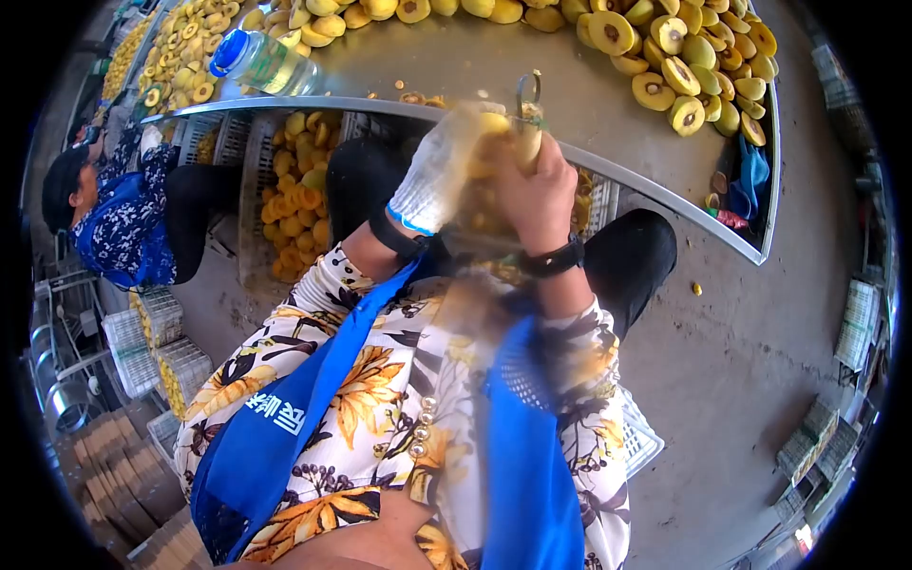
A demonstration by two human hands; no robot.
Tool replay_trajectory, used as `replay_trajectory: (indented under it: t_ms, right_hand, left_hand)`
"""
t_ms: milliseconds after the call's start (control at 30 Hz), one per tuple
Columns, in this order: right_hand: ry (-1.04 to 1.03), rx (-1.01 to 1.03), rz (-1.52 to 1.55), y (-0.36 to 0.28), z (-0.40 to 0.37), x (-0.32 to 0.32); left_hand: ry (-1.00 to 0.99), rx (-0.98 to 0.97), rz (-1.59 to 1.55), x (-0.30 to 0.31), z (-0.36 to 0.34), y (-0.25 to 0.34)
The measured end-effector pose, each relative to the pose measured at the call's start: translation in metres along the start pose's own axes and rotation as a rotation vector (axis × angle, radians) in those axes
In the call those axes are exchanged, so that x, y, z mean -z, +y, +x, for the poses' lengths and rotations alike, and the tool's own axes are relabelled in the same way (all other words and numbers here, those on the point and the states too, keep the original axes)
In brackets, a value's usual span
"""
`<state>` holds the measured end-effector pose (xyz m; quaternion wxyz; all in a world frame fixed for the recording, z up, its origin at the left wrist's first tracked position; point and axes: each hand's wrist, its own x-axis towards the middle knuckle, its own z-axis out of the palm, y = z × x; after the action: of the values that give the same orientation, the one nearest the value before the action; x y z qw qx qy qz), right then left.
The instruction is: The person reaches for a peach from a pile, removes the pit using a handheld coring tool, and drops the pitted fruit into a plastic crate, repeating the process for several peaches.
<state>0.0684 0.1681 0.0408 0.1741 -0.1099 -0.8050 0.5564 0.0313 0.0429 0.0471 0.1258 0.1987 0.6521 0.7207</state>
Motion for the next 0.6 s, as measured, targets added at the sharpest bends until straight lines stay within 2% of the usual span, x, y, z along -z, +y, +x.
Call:
replay_trajectory:
  t_ms: [67, 133, 167, 233, 267, 333, 433, 467, 567, 600]
  right_hand:
    - [-0.006, 0.004, -0.03, -0.009, 0.002, 0.006]
    - [-0.075, -0.064, 0.077, -0.017, 0.006, 0.011]
    - [-0.11, -0.097, 0.133, -0.018, 0.007, 0.013]
    - [-0.195, 0.154, -0.073, -0.018, 0.0, 0.009]
    - [-0.239, 0.279, -0.177, -0.019, -0.004, 0.006]
    - [-0.208, 0.202, -0.159, -0.026, -0.012, 0.0]
    - [-0.073, 0.007, -0.168, -0.022, -0.022, -0.006]
    - [-0.023, -0.062, -0.174, -0.019, -0.023, -0.008]
    - [-0.195, -0.065, -0.326, -0.022, -0.027, -0.009]
    - [-0.177, -0.182, -0.265, -0.012, -0.028, -0.012]
  left_hand:
    - [0.056, 0.126, -0.195, -0.005, 0.0, 0.003]
    - [0.139, 0.332, -0.445, -0.011, 0.001, 0.013]
    - [0.137, 0.221, -0.369, -0.014, 0.002, 0.009]
    - [0.132, -0.001, -0.219, -0.015, 0.001, -0.002]
    - [0.101, -0.162, 0.155, -0.008, 0.002, -0.009]
    - [0.03, -0.477, 0.904, 0.012, 0.01, -0.011]
    - [0.315, 0.43, -0.324, 0.01, 0.01, 0.014]
    - [0.36, 0.444, -0.499, 0.008, 0.013, 0.018]
    - [0.356, 0.385, -0.485, 0.016, 0.016, 0.007]
    - [0.343, 0.325, -0.412, 0.016, 0.015, 0.007]
